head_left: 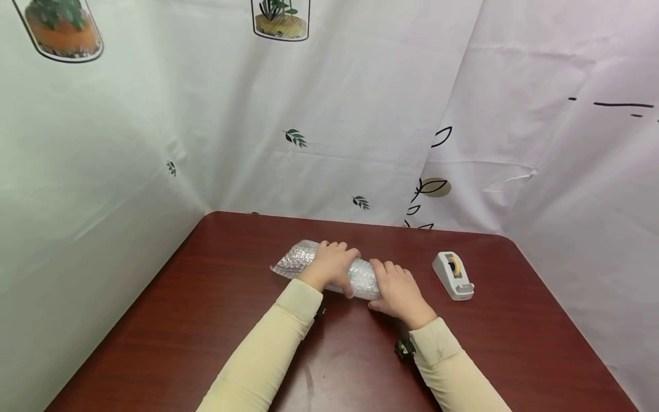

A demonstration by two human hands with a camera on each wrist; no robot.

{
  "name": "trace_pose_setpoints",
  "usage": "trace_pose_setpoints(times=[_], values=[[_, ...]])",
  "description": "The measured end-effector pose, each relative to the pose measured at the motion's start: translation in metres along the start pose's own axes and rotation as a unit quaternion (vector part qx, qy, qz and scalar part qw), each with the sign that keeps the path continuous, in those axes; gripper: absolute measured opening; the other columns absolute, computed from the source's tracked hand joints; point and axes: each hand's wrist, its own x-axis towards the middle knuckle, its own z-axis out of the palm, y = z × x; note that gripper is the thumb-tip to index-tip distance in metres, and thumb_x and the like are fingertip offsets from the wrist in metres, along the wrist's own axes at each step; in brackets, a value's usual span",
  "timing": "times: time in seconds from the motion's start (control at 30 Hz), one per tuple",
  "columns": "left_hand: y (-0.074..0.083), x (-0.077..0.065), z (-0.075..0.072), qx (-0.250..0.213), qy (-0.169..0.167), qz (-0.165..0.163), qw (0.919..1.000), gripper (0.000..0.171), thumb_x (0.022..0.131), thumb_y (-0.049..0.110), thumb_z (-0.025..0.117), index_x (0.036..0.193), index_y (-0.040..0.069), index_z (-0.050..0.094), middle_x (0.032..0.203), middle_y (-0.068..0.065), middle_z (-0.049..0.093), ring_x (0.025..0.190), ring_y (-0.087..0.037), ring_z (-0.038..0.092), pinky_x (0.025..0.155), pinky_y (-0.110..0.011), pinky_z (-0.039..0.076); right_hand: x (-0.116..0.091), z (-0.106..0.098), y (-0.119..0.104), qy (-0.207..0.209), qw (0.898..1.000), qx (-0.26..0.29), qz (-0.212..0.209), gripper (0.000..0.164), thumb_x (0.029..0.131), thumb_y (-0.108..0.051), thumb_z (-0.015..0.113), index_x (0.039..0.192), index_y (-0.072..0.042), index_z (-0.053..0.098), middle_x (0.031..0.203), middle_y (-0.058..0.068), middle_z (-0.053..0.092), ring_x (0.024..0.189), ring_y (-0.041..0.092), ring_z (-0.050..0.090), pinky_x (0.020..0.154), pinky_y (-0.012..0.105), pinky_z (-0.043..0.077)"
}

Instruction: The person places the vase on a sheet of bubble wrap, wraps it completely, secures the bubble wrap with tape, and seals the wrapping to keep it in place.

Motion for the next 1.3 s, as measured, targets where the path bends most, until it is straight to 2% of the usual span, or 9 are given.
trace_pose_setpoints(times=[0.3, 0.63, 0.9, 1.13, 1.3], values=[[0.003, -0.003, 0.005, 0.023, 0.046, 0.008, 0.9987, 0.091, 0.057, 0.055, 0.091, 0.139, 0.032, 0.056, 0.13, -0.003, 0.054, 0.124, -0.027, 0.048, 0.106, -0.053, 0.034, 0.006, 0.0, 0.009, 0.01, 1.0, -0.001, -0.011, 0.085, 0.058, -0.032, 0.087, 0.129, -0.001, 0.053, 0.099, 0.017, 0.061, 0.085, 0.035, 0.062, 0.075, 0.051, 0.053], [0.007, -0.003, 0.017, 0.043, 0.086, 0.008, 0.9953, 0.095, 0.059, 0.056, 0.092, 0.142, 0.035, 0.052, 0.135, -0.006, 0.051, 0.128, -0.03, 0.046, 0.111, -0.059, 0.029, 0.017, -0.004, 0.017, -0.048, 0.997, 0.058, 0.009, 0.082, 0.058, -0.03, 0.083, 0.13, -0.003, 0.055, 0.102, 0.015, 0.063, 0.086, 0.032, 0.063, 0.074, 0.049, 0.053], [0.011, -0.001, 0.023, 0.057, 0.094, -0.001, 0.994, 0.093, 0.061, 0.056, 0.091, 0.142, 0.035, 0.051, 0.131, -0.007, 0.051, 0.127, -0.03, 0.046, 0.112, -0.059, 0.027, 0.029, -0.005, 0.026, -0.128, 0.984, 0.115, 0.052, 0.08, 0.059, -0.033, 0.083, 0.13, -0.01, 0.054, 0.105, 0.006, 0.063, 0.086, 0.019, 0.06, 0.074, 0.043, 0.052], [0.013, -0.001, 0.023, 0.052, 0.114, -0.006, 0.9922, 0.09, 0.06, 0.052, 0.092, 0.14, 0.033, 0.053, 0.128, -0.007, 0.053, 0.125, -0.03, 0.048, 0.113, -0.063, 0.023, 0.036, -0.008, 0.035, -0.154, 0.973, 0.169, 0.033, 0.078, 0.06, -0.026, 0.084, 0.129, -0.006, 0.054, 0.107, 0.004, 0.064, 0.088, 0.018, 0.059, 0.078, 0.04, 0.051], [0.013, 0.0, 0.025, 0.053, 0.121, -0.01, 0.9912, 0.089, 0.06, 0.05, 0.092, 0.139, 0.033, 0.054, 0.127, -0.007, 0.053, 0.124, -0.029, 0.048, 0.113, -0.064, 0.022, 0.039, -0.01, 0.039, -0.174, 0.964, 0.2, 0.034, 0.08, 0.06, -0.025, 0.085, 0.131, -0.006, 0.053, 0.108, 0.004, 0.065, 0.089, 0.018, 0.059, 0.08, 0.039, 0.051]])
